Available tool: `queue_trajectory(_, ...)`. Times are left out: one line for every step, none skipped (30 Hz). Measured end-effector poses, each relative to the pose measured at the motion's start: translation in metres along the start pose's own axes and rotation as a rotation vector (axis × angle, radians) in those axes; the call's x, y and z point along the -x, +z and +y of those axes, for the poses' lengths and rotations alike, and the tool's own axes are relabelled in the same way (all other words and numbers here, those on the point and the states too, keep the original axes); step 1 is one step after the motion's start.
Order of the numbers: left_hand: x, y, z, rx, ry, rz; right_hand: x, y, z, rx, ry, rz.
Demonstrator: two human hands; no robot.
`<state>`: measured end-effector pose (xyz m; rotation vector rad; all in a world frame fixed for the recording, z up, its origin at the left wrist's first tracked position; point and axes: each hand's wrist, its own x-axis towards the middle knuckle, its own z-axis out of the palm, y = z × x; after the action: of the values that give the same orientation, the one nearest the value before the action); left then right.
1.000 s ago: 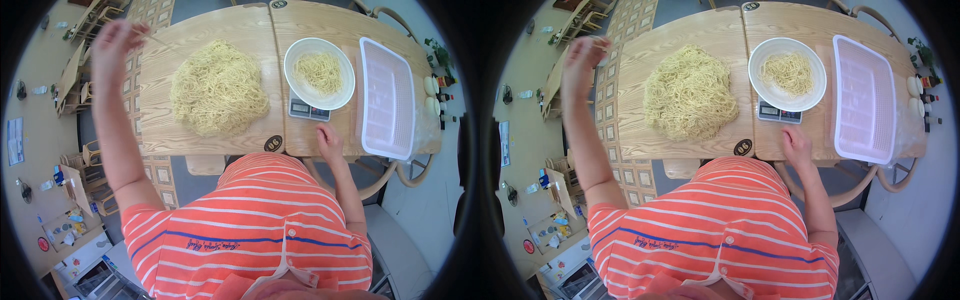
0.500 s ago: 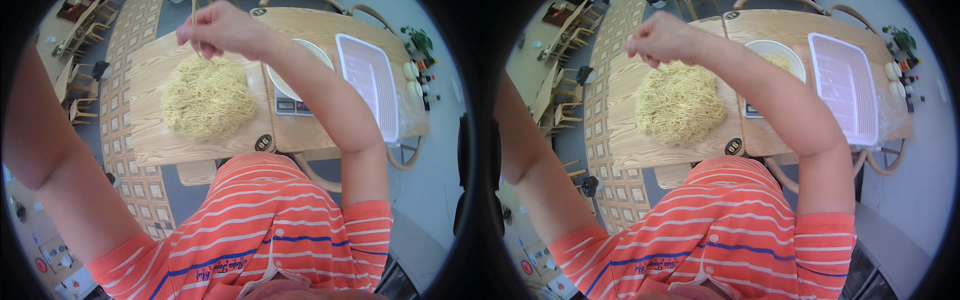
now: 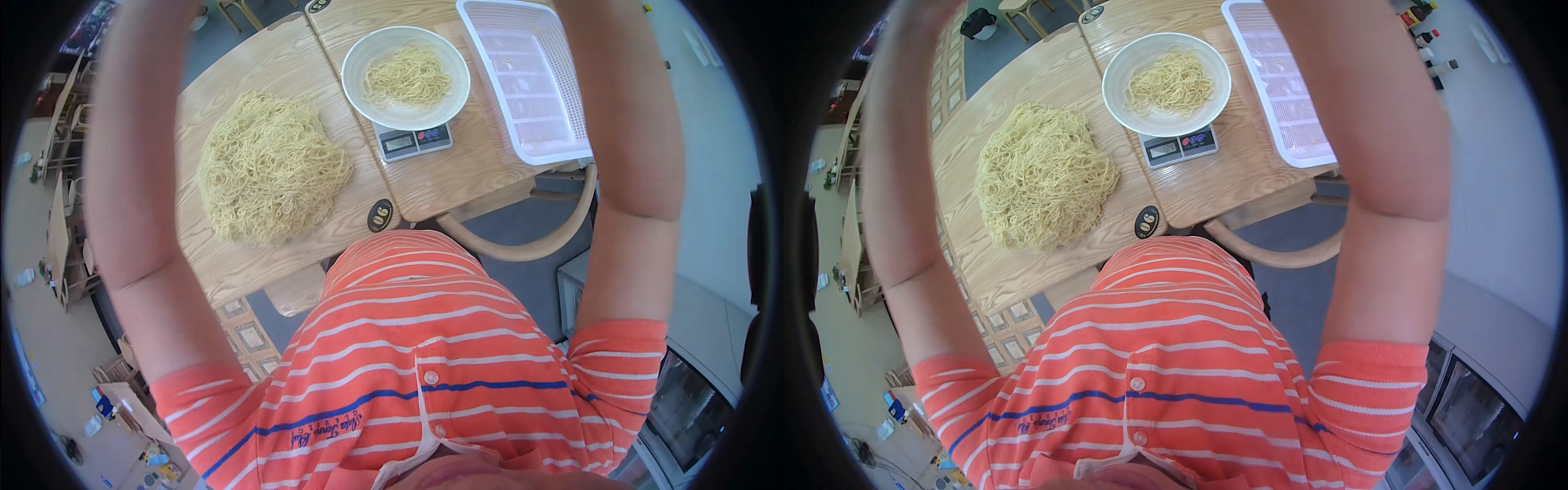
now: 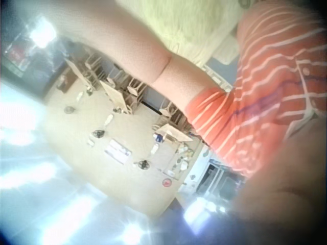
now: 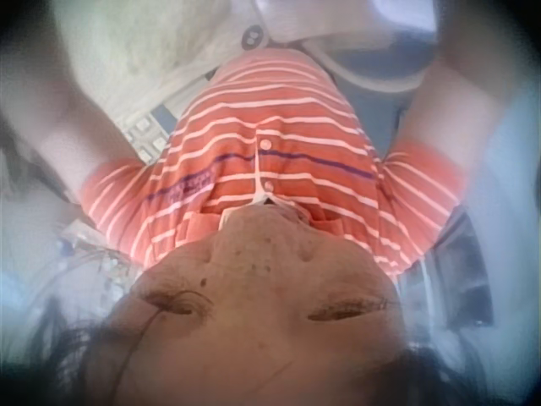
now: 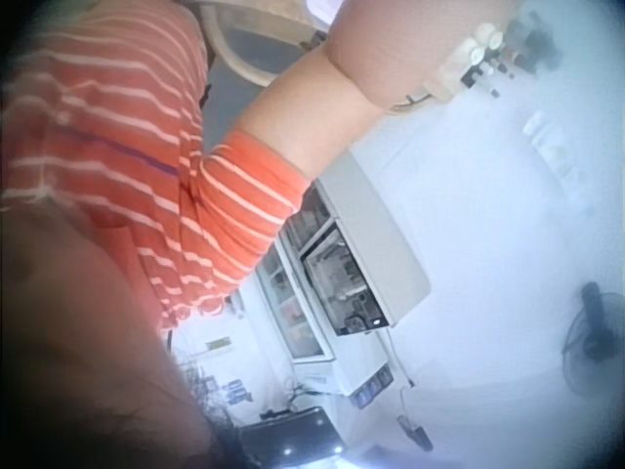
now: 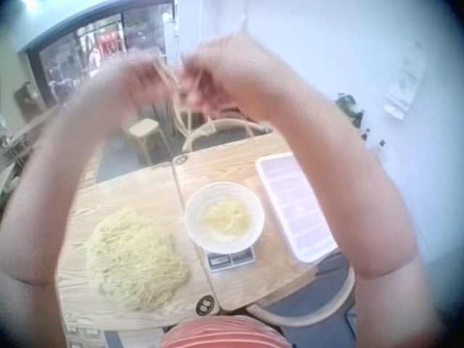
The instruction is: The person picks up portions of noodles from a large pile on a table, weighs them in a bowl on a digital scale, and then places the weighed portions into a plastic-lined tray.
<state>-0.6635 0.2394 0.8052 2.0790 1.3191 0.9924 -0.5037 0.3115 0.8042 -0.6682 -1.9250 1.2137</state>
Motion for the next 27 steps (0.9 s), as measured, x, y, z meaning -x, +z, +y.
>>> queue_trajectory(-0.028, 0.033, -0.02, 0.196, -0.045, -0.087, 0.011, -0.015, 0.022, 0.176, 0.071, 0.097)
queue_trajectory(-0.008, 0.015, -0.039, 0.582, -0.041, -0.158, 0.004, 0.019, 0.005, 0.272, 0.137, 0.01)
queue_trajectory(-0.02, 0.048, -0.045, 0.779, -0.319, -0.046, 0.01, 0.025, 0.012, 0.467, 0.329, 0.071)
queue_trajectory(-0.021, 0.07, -0.067, 0.572, -0.43, -0.159, 0.017, 0.017, 0.041, 0.569, 0.32, 0.006)
queue_trajectory(0.0, 0.092, -0.15, 0.492, -0.371, -0.145, 0.012, 0.029, 0.083, 0.603, 0.222, -0.162)
queue_trajectory(0.005, 0.113, -0.155, 0.099, -0.558, -0.248, 0.02, 0.026, 0.123, 0.748, 0.317, -0.256)
queue_trajectory(0.011, 0.126, -0.166, -0.098, -0.435, -0.319, 0.041, 0.016, 0.151, 1.131, 0.195, -0.288)
queue_trajectory(0.025, 0.13, -0.18, -0.213, -0.28, -0.235, 0.06, 0.014, 0.147, 1.318, 0.151, -0.324)
queue_trajectory(0.041, 0.129, -0.189, -0.324, -0.128, -0.154, 0.074, 0.01, 0.147, 1.376, 0.217, -0.316)
queue_trajectory(0.055, 0.123, -0.194, -0.239, -0.192, -0.112, 0.088, 0.006, 0.15, 1.43, 0.284, -0.312)
queue_trajectory(0.071, 0.117, -0.198, -0.156, -0.259, -0.07, 0.108, 0.0, 0.154, 1.23, 0.27, -0.229)
queue_trajectory(0.089, 0.11, -0.203, -0.161, -0.313, -0.055, 0.13, -0.007, 0.157, 1.034, 0.253, -0.143)
queue_trajectory(0.107, 0.105, -0.208, -0.167, -0.368, -0.042, 0.153, -0.013, 0.157, 0.799, 0.336, -0.178)
queue_trajectory(0.127, 0.101, -0.214, -0.159, -0.396, -0.029, 0.177, -0.016, 0.157, 0.558, 0.413, -0.209)
queue_trajectory(0.144, 0.098, -0.216, -0.153, -0.425, -0.015, 0.201, -0.014, 0.159, 0.422, 0.562, -0.21)
queue_trajectory(0.156, 0.097, -0.214, -0.131, -0.495, -0.02, 0.224, -0.012, 0.167, 0.288, 0.705, -0.207)
queue_trajectory(0.166, 0.095, -0.212, -0.108, -0.562, -0.02, 0.246, -0.01, 0.182, 0.328, 0.755, -0.237)
queue_trajectory(0.173, 0.096, -0.211, -0.091, -0.63, -0.017, 0.268, -0.004, 0.199, 0.366, 0.8, -0.269)
queue_trajectory(0.178, 0.099, -0.214, -0.06, -0.627, 0.002, 0.284, 0.003, 0.211, 0.427, 0.783, -0.279)
queue_trajectory(0.183, 0.103, -0.218, -0.027, -0.623, 0.02, 0.299, 0.01, 0.221, 0.489, 0.768, -0.288)
queue_trajectory(0.188, 0.106, -0.221, 0.006, -0.621, 0.04, 0.308, 0.017, 0.228, 0.55, 0.75, -0.3)
queue_trajectory(0.188, 0.11, -0.223, 0.021, -0.619, 0.03, 0.313, 0.023, 0.234, 0.525, 0.787, -0.322)
queue_trajectory(0.185, 0.116, -0.224, 0.037, -0.613, 0.022, 0.315, 0.029, 0.237, 0.502, 0.822, -0.342)
queue_trajectory(0.183, 0.121, -0.225, 0.053, -0.608, 0.014, 0.316, 0.035, 0.239, 0.478, 0.856, -0.362)
queue_trajectory(0.183, 0.127, -0.226, 0.069, -0.616, 0.008, 0.316, 0.041, 0.239, 0.5, 0.851, -0.366)
queue_trajectory(0.182, 0.133, -0.228, 0.087, -0.621, 0.004, 0.315, 0.046, 0.238, 0.525, 0.847, -0.368)
queue_trajectory(0.181, 0.139, -0.231, 0.105, -0.626, 0.0, 0.315, 0.049, 0.238, 0.55, 0.842, -0.371)
